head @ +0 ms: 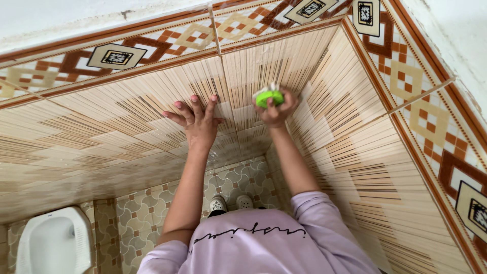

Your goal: The person scrubs the tiled wall of a bathroom using a green scrubbing brush. They move the brush in circular and back-and-forth motions across the upper sections of the wall, occasionally using their left hand to steady themselves against the surface.

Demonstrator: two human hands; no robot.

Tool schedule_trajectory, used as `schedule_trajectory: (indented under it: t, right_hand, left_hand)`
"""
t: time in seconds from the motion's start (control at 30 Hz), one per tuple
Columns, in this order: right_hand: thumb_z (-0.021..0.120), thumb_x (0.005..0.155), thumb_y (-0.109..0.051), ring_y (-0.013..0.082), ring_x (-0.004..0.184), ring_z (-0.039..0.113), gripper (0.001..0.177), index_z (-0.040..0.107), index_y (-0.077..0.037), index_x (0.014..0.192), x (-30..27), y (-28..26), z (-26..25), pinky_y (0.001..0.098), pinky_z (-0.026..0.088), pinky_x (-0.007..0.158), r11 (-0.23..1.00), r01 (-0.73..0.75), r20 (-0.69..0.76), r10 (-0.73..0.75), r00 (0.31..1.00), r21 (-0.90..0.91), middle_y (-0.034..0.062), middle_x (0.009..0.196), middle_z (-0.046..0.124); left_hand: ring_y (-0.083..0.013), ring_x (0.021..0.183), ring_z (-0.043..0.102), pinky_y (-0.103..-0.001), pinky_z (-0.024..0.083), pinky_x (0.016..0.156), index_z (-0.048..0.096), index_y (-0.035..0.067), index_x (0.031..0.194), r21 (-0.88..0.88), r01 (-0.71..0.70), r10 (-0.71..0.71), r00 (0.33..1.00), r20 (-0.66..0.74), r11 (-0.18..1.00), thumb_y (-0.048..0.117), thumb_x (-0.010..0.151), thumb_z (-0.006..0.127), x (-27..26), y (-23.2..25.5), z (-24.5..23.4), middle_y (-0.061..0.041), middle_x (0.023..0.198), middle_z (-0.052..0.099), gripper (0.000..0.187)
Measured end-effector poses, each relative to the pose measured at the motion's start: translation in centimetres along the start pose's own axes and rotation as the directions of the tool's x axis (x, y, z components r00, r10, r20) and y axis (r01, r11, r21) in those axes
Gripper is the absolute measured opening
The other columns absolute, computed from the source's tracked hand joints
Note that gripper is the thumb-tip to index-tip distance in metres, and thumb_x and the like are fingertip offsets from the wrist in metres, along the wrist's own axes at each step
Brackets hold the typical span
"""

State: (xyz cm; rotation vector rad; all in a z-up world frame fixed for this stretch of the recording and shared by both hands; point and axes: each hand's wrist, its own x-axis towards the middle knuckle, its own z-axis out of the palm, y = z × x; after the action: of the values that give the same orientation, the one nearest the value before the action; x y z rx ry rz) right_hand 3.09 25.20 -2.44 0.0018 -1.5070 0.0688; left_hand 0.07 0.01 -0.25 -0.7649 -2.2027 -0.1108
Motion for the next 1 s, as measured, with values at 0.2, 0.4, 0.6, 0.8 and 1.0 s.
schedule_trajectory:
  t: [0.2, 0.4, 0.6, 0.8, 1.0]
  right_hand:
    - [0.073, 0.092, -0.037, 0.0263, 0.108, 0.050, 0.076, 0.021, -0.036, 0.148, -11.6, 0.3, -1.8, 0.0449, 0.041, 0.091, 0.999, 0.050, 0.211, -0.045, 0.977, -0.017, 0.0084, 0.124, 0.045]
    - [0.076, 0.093, -0.025, 0.0259, 0.110, 0.049, 0.069, 0.022, -0.034, 0.134, -19.6, 0.2, -4.2, 0.0453, 0.041, 0.091, 0.970, 0.159, 0.478, -0.228, 0.848, 0.181, 0.0098, 0.121, 0.037]
    - [0.074, 0.093, -0.023, 0.0276, 0.106, 0.051, 0.061, 0.026, -0.031, 0.128, -19.9, 0.5, -5.2, 0.0481, 0.045, 0.086, 0.960, 0.173, 0.565, -0.270, 0.779, 0.220, 0.0116, 0.121, 0.037]
    - [0.078, 0.089, -0.036, 0.0307, 0.109, 0.044, 0.083, 0.013, -0.033, 0.141, -18.7, 1.0, -4.1, 0.0487, 0.046, 0.085, 0.998, -0.043, 0.495, 0.016, 0.869, 0.043, 0.0142, 0.125, 0.034]
    - [0.080, 0.089, -0.030, 0.0419, 0.127, 0.040, 0.101, 0.002, -0.032, 0.153, -18.7, 0.6, -3.7, 0.0551, 0.048, 0.101, 0.910, -0.372, 0.308, 0.412, 0.858, -0.182, 0.0232, 0.143, 0.026]
  left_hand:
    - [-0.0450, 0.150, -0.031, -0.084, -0.008, 0.109, 0.002, 0.036, 0.168, 0.016, 0.005, -0.005, 1.000, -0.012, 1.000, 0.054, 0.075, 0.089, 0.0, 0.1, 0.2, -0.012, 0.169, -0.029, 0.128]
    - [-0.0480, 0.149, -0.032, -0.085, -0.009, 0.107, 0.003, 0.035, 0.169, 0.053, -0.014, 0.014, 1.000, 0.002, 0.999, 0.052, 0.077, 0.088, -0.2, -0.1, 0.6, -0.015, 0.168, -0.030, 0.127]
    - [-0.0469, 0.149, -0.032, -0.085, -0.009, 0.106, 0.007, 0.036, 0.168, 0.025, -0.022, 0.022, 1.000, 0.004, 0.999, 0.056, 0.075, 0.088, -0.3, -0.3, 0.9, -0.014, 0.168, -0.030, 0.125]
    - [-0.0452, 0.150, -0.032, -0.085, -0.009, 0.108, 0.004, 0.038, 0.168, 0.031, -0.011, 0.011, 1.000, 0.009, 0.999, 0.061, 0.074, 0.087, -0.4, -0.2, 0.7, -0.012, 0.168, -0.030, 0.128]
    - [-0.0451, 0.149, -0.032, -0.084, -0.010, 0.107, 0.000, 0.037, 0.168, 0.021, -0.022, 0.022, 1.000, -0.011, 1.000, 0.065, 0.072, 0.085, -0.2, -0.3, 0.8, -0.012, 0.167, -0.031, 0.131]
